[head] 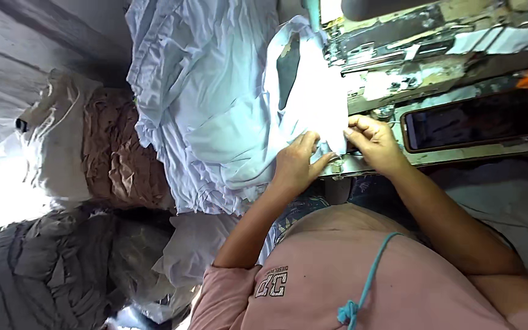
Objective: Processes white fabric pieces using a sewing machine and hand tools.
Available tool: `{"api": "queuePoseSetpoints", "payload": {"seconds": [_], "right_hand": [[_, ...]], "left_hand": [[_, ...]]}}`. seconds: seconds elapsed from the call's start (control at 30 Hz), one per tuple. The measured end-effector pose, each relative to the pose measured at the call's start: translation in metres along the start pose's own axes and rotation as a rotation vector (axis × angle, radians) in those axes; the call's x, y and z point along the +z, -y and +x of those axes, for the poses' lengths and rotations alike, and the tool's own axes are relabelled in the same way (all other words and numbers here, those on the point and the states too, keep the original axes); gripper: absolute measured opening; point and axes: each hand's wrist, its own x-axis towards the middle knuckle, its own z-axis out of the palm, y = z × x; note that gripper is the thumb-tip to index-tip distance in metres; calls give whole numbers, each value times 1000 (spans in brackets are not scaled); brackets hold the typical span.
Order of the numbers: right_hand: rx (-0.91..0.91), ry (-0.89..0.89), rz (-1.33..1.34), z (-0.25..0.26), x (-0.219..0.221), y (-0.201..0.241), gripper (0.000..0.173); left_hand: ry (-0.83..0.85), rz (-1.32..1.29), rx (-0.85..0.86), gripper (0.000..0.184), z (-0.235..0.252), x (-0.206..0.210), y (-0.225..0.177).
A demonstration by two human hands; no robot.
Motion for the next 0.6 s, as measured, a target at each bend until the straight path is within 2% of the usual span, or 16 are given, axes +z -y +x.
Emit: {"api": "queuePoseSetpoints", "payload": {"seconds": [0.1,0.23,0.33,0.43,0.6], "right_hand": [[-77,-55,-238,-21,-1,-2,25],[-321,-129,-798,-51,-4,-12,24],[-301,-108,-1039,-61,1,-20,27],[-313,-134,-1135,-51,7,-24,25],[-289,-84,-1013,-35,-6,-20,11]], "left_hand": [[-49,-115,-5,11,2,17,17],[-84,-223,15,7,1,17,20],[-132,-410,5,3,-5,18,18],[-158,-632,-85,12,-7,22,15],[-106,-838,-258,21,-14,20,9]]}}
